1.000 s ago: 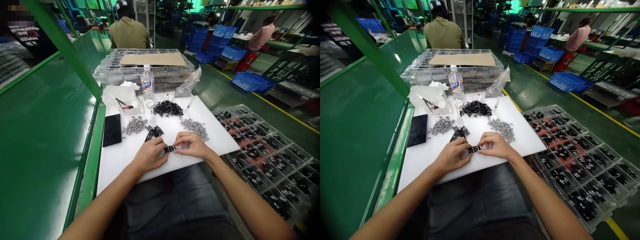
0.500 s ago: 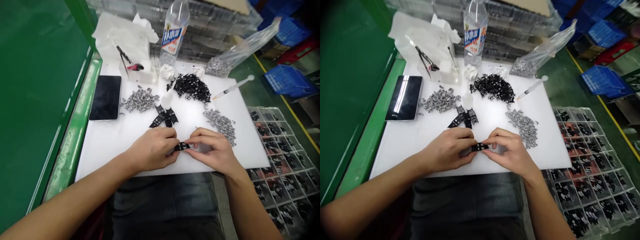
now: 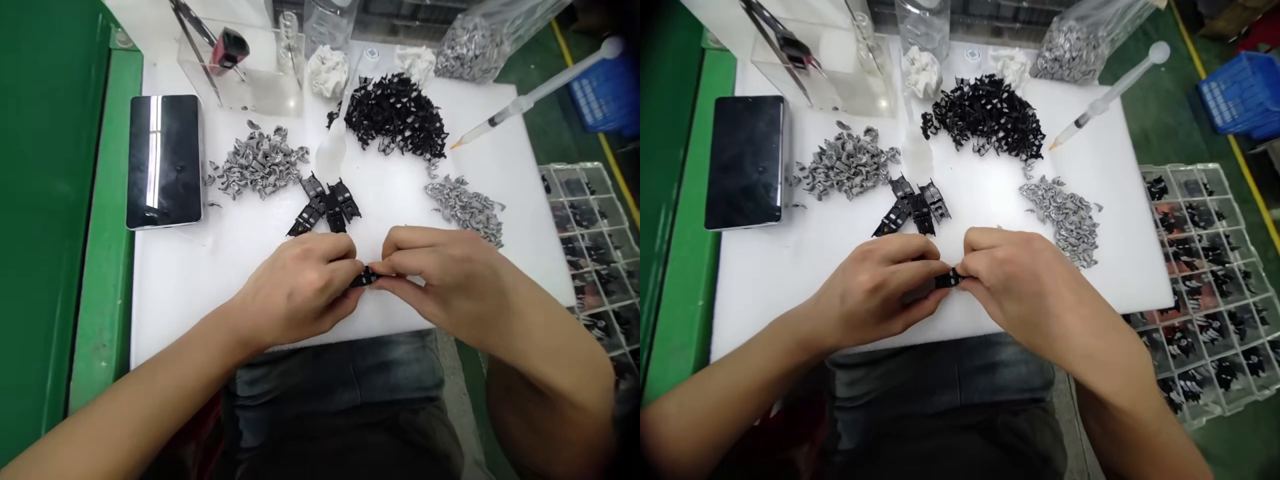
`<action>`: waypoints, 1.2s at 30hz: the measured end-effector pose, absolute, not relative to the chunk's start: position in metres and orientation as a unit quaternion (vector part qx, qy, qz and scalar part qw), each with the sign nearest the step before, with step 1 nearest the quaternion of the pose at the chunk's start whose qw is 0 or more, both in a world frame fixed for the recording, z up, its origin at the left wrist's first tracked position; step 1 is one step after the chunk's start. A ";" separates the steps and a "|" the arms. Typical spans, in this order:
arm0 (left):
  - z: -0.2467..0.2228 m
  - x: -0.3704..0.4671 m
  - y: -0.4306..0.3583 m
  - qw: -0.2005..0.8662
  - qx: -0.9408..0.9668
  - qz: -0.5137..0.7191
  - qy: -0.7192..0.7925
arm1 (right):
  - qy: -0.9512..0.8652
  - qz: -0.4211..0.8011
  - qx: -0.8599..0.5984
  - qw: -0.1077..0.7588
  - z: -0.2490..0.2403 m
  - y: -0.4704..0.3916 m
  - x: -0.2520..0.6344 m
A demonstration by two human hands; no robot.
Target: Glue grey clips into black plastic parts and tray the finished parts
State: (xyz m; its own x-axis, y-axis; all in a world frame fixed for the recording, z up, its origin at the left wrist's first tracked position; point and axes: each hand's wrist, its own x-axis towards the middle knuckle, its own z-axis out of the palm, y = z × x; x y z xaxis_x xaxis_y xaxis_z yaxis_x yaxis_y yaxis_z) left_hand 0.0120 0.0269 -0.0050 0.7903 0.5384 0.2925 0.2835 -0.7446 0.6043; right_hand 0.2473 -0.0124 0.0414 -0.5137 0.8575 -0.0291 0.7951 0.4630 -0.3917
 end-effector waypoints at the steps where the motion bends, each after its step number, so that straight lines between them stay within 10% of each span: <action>1: -0.005 0.012 0.026 0.270 0.907 0.230 0.225 | -0.849 0.181 -0.489 0.083 0.041 -0.010 0.246; 11: -0.006 0.014 0.023 0.152 0.948 0.228 0.161 | -0.808 0.244 -0.499 0.199 0.036 -0.023 0.271; 17: -0.002 0.012 0.023 0.141 0.955 0.209 0.154 | -0.689 0.107 -0.590 0.407 0.078 0.001 0.311; 26: 0.025 0.013 0.024 0.036 0.989 0.083 0.117 | -0.753 0.233 -0.547 0.282 0.047 0.105 0.211; 36: 0.008 0.003 0.014 0.147 0.956 0.140 0.211 | -0.626 0.584 -0.276 0.437 0.047 0.072 0.220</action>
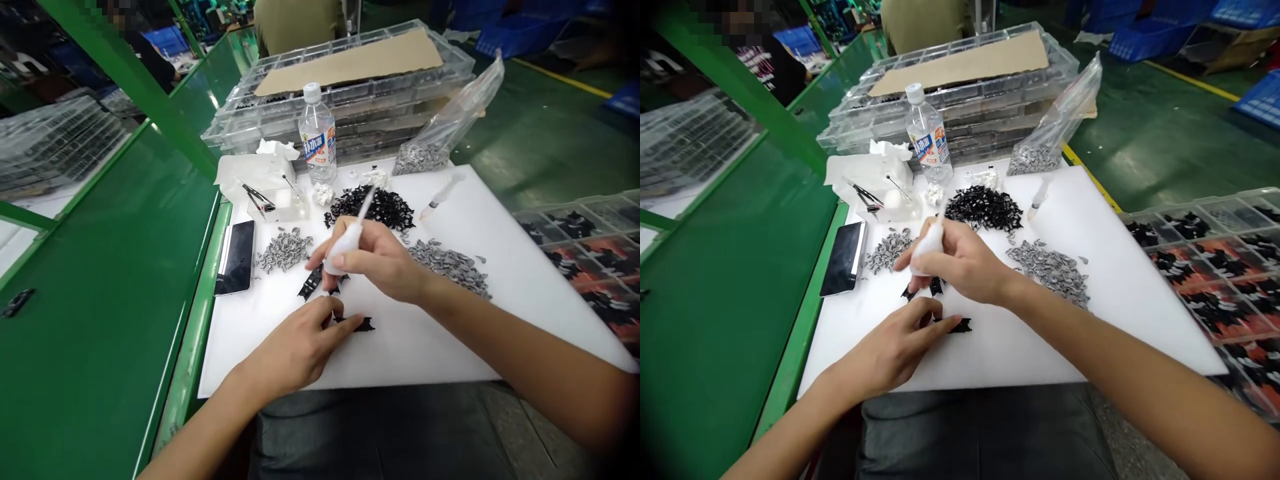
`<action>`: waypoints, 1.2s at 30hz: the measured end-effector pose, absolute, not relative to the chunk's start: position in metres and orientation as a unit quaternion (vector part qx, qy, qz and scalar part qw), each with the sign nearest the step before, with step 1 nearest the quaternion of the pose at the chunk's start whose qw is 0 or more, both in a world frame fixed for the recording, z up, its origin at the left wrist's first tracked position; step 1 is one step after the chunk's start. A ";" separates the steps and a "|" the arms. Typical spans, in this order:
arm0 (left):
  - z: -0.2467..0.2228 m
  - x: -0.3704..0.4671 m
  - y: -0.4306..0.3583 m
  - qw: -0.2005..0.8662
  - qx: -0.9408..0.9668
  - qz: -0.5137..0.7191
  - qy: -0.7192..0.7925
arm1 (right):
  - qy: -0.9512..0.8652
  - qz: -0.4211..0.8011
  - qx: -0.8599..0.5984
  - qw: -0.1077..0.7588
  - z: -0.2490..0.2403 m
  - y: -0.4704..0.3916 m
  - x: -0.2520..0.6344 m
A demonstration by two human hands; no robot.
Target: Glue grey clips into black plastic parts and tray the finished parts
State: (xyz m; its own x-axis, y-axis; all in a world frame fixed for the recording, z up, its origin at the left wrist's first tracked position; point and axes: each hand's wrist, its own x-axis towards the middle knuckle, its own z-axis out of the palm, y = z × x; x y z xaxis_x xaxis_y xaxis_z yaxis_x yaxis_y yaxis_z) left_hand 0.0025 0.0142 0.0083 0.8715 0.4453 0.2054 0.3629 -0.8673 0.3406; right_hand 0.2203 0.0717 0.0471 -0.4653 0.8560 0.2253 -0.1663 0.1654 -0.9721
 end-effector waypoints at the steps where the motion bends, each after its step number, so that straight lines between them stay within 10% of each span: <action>1: 0.009 0.003 0.014 0.152 0.956 0.139 0.207 | -0.569 0.637 -0.244 0.460 0.044 0.068 0.221; 21: 0.010 0.000 0.014 0.268 0.923 0.174 0.214 | -0.472 0.689 -0.318 0.449 0.039 0.068 0.234; 29: 0.012 -0.003 0.009 0.422 0.694 0.453 0.369 | -0.724 0.552 -0.294 0.292 0.048 0.062 0.247; 36: 0.006 0.003 0.005 0.407 0.671 0.513 0.349 | -0.802 0.436 -0.249 0.324 0.044 0.068 0.240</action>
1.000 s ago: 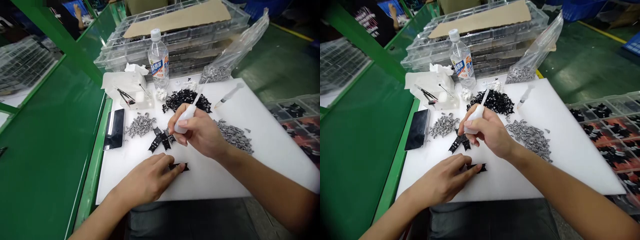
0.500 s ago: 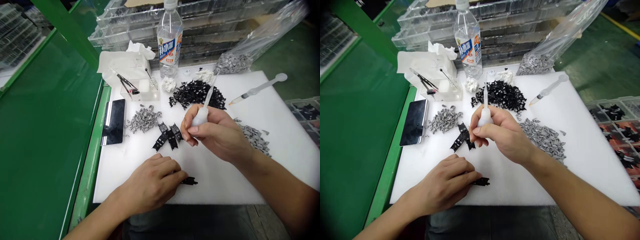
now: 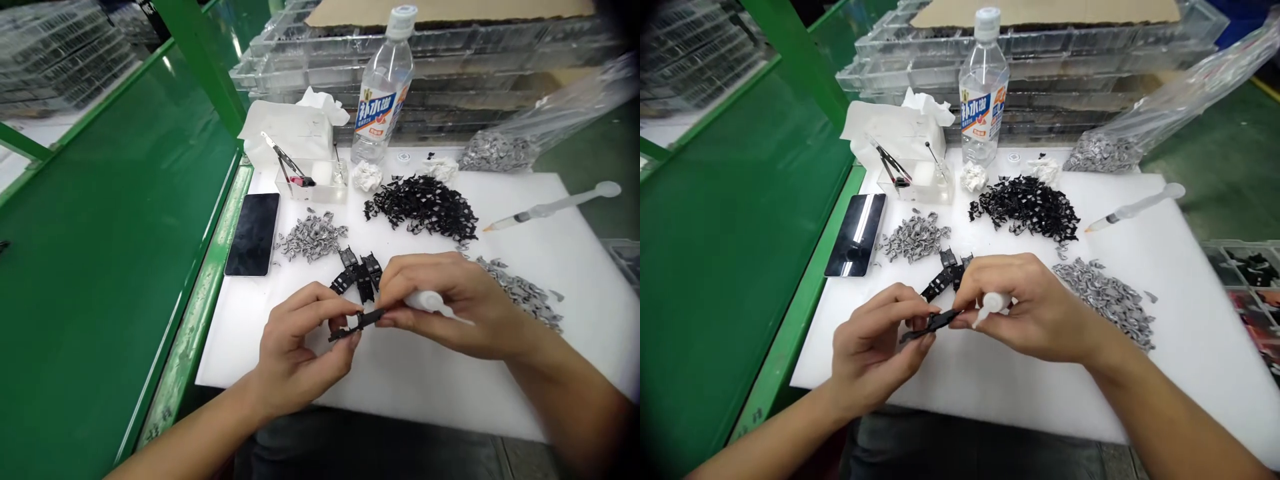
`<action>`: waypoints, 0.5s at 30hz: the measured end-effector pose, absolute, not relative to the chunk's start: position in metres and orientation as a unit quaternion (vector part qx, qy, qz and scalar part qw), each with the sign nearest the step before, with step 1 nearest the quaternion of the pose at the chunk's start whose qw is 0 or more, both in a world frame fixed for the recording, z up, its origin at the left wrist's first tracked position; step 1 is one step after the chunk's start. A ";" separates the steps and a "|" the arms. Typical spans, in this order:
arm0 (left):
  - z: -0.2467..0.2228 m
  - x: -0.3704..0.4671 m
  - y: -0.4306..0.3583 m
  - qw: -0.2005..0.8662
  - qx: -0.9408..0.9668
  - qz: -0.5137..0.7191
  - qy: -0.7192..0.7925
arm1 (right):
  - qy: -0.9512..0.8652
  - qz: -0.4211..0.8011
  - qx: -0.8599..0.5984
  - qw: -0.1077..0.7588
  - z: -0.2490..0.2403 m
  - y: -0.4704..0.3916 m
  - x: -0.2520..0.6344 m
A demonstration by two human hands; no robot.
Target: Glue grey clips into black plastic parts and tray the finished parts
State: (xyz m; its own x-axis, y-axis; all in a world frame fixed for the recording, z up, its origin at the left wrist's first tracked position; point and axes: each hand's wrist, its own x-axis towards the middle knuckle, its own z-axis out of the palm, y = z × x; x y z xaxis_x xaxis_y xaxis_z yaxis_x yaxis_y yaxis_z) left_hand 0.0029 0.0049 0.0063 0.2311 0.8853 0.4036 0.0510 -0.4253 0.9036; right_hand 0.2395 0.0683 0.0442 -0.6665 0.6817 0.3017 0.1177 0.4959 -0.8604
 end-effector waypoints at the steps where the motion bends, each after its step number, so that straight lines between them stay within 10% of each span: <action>1: 0.007 0.002 0.005 0.410 0.672 0.515 0.339 | -0.800 0.437 -0.245 0.329 0.044 0.068 0.239; 15: 0.009 0.000 0.002 0.351 0.710 0.510 0.336 | -0.780 0.474 -0.247 0.326 0.039 0.063 0.235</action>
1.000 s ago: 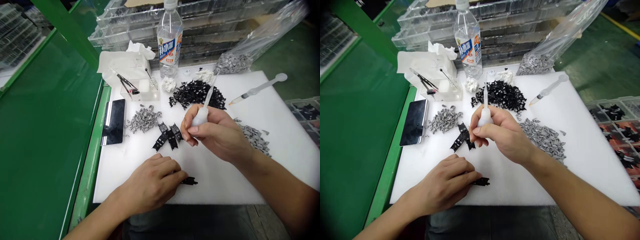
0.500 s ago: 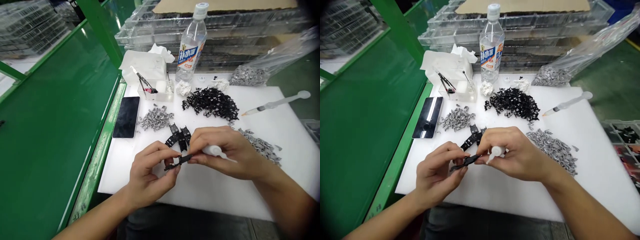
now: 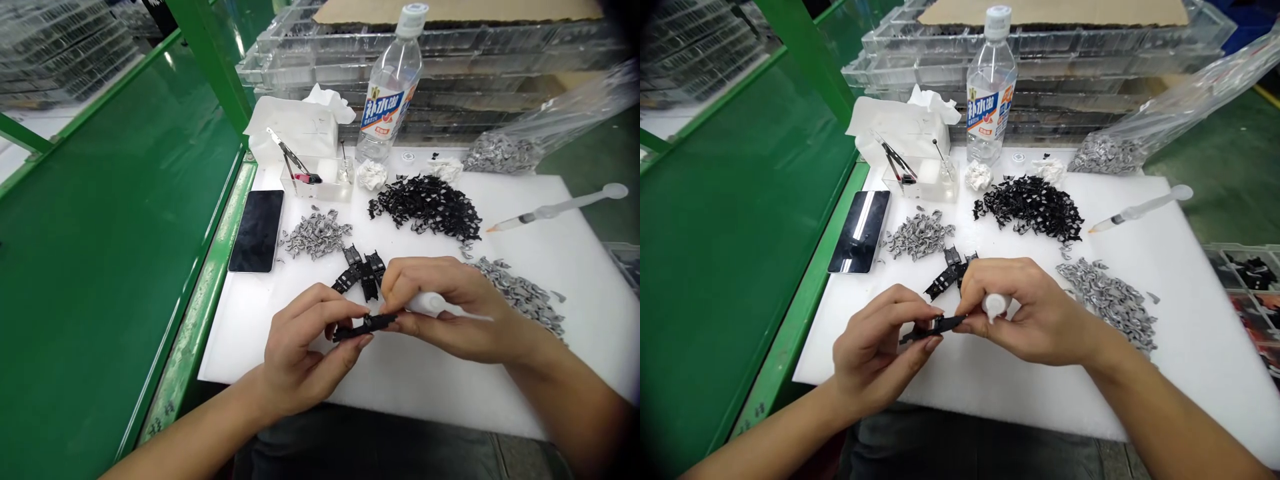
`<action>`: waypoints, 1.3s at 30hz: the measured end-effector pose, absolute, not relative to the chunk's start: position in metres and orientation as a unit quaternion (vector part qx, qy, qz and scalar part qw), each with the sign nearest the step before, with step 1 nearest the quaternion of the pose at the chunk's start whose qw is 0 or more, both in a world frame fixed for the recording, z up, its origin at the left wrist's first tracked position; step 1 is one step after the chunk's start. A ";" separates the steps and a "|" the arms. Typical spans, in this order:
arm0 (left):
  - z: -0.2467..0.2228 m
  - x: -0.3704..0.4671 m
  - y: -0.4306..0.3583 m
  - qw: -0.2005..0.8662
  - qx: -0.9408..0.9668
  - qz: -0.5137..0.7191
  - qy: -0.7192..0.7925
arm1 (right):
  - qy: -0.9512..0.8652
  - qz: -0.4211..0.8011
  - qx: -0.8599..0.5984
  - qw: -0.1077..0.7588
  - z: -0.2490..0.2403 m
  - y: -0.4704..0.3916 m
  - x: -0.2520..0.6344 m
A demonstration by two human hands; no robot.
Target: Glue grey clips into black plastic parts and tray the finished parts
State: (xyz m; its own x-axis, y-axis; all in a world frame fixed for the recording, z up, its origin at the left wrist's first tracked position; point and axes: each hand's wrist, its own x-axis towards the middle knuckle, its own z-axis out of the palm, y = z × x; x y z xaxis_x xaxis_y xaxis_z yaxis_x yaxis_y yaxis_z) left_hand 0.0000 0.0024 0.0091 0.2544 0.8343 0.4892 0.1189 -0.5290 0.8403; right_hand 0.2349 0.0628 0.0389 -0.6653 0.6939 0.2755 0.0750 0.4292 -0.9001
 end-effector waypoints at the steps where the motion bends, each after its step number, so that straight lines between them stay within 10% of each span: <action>1: 0.009 -0.001 0.002 0.339 0.718 0.507 0.335 | -0.781 0.472 -0.243 0.330 0.040 0.062 0.234; 23: 0.012 -0.001 0.001 0.290 0.759 0.493 0.311 | -0.773 0.473 -0.191 0.376 0.038 0.062 0.230; 31: 0.020 0.007 -0.002 0.450 0.629 0.503 0.385 | -0.560 0.669 -0.292 0.392 0.039 0.057 0.239; 39: 0.013 0.005 0.005 0.474 0.620 0.482 0.399 | -0.576 0.462 -0.442 0.509 0.040 0.048 0.250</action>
State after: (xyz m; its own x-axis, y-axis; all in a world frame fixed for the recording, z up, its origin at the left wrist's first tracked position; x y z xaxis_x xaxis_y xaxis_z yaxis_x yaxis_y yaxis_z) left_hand 0.0053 0.0050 0.0131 0.2174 0.9512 0.2190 0.0375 -0.2324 0.9719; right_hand 0.2497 0.0479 0.0403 -0.0903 0.9800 0.1773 0.0389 0.1814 -0.9826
